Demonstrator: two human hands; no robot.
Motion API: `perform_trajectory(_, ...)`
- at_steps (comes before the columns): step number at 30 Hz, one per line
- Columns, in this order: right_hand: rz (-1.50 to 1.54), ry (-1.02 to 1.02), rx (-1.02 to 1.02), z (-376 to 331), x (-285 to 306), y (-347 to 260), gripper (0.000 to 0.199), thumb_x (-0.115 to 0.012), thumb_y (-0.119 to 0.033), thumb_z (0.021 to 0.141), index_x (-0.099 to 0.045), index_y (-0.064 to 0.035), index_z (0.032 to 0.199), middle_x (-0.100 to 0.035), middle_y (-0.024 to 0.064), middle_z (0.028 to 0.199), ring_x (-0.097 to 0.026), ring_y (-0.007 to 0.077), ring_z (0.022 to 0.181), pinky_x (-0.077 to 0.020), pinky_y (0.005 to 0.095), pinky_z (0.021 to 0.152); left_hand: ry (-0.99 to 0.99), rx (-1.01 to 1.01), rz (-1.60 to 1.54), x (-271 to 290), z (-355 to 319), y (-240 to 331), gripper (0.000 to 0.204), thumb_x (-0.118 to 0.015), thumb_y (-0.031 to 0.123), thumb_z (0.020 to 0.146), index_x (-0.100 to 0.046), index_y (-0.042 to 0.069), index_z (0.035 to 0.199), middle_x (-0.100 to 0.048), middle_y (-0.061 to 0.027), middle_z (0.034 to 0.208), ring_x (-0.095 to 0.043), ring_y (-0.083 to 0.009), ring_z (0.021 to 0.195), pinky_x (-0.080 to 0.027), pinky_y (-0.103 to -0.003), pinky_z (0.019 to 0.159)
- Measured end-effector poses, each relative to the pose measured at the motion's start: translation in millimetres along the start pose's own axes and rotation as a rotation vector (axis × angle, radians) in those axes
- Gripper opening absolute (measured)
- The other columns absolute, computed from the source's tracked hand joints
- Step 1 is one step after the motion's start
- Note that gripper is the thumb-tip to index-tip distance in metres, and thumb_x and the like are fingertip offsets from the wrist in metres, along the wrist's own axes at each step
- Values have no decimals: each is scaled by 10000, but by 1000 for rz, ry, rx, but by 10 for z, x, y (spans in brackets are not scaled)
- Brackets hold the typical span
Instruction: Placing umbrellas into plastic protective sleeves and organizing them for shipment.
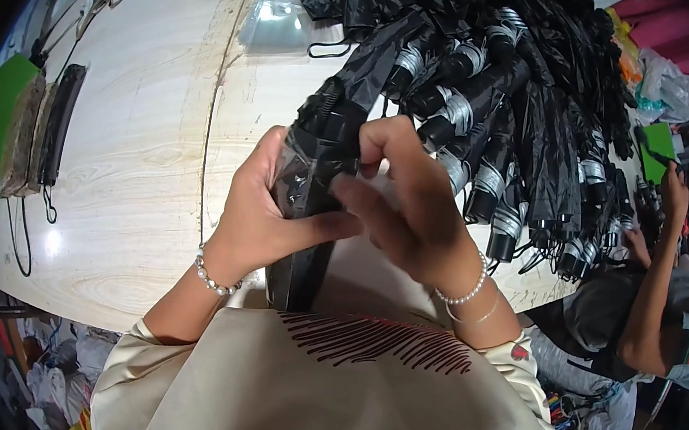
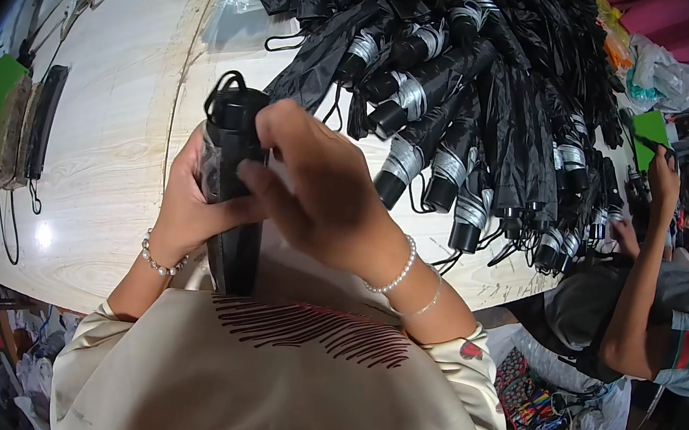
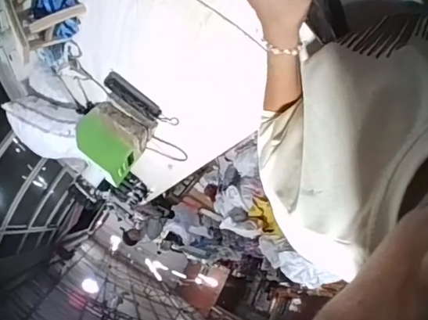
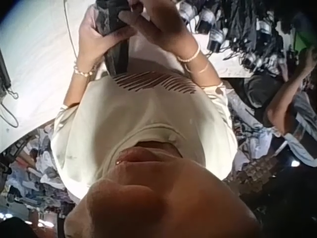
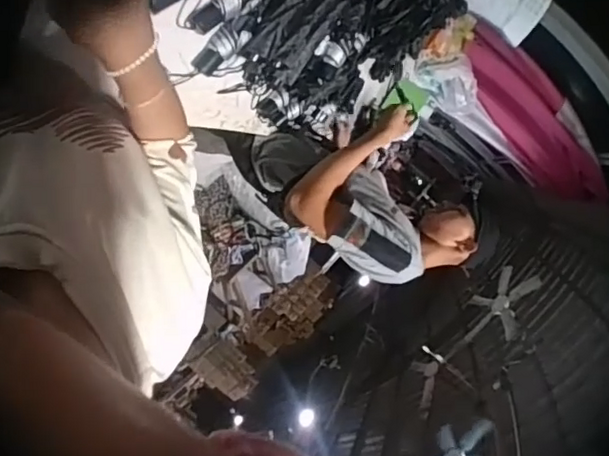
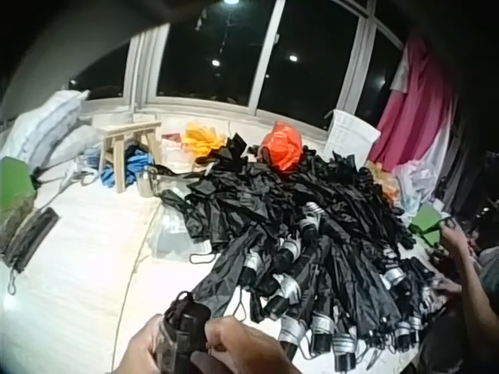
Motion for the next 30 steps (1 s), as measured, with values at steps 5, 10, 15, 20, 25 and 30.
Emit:
perform_trajectory(5,146,136,-18,102,96,49,311,-491,-228,863,-526,-26,1096,-517,116,1062,-469,193,944,-386,313,845,-29,102,-220,-38,-8,-83,567,-667,-25,722,-475,12,1254,-657,-88,997,-601,-147,815,-466,-239,768)
perform_trajectory(10,186,159,181,160,27,-36,351,-451,-190,878,-532,-9,1167,-526,118,1098,-462,190,962,-380,310,851,-57,118,-487,-63,11,-86,560,-641,-19,767,-443,12,1290,-661,-91,1000,-587,-131,789,-456,-215,741)
perform_trajectory(15,217,5,169,171,-108,3,327,-422,-180,921,-518,-9,1182,-531,131,1100,-462,231,939,-382,322,855,78,-27,-497,41,87,30,467,-636,-53,816,-477,11,1251,-674,-94,984,-593,-112,757,-462,-190,709)
perform_trajectory(20,148,-9,163,185,-79,39,344,-412,-219,933,-515,-10,1186,-532,127,1101,-462,240,940,-371,321,869,138,-75,-268,276,122,86,315,-651,-30,830,-571,-3,1133,-673,-91,990,-593,-111,745,-459,-173,682)
perform_trajectory(25,219,-35,147,180,-109,34,367,-408,-263,946,-521,-10,1186,-530,115,1095,-460,227,947,-363,313,871,-51,-72,53,407,244,181,145,-678,11,829,-648,2,971,-666,-81,980,-576,-109,758,-455,-182,685)
perform_trajectory(30,305,-45,92,170,-127,53,384,-402,-289,964,-521,-3,1191,-529,108,1105,-462,220,943,-359,314,875,-226,-154,174,447,403,322,89,-704,57,802,-656,18,864,-652,-82,946,-542,-127,780,-440,-222,706)
Point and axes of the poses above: each hand's wrist, its own z-axis towards the middle knuckle, its own x-axis out of the back of the hand, y = z × x, the point moved 7 cm from there along z, towards the middle knuckle
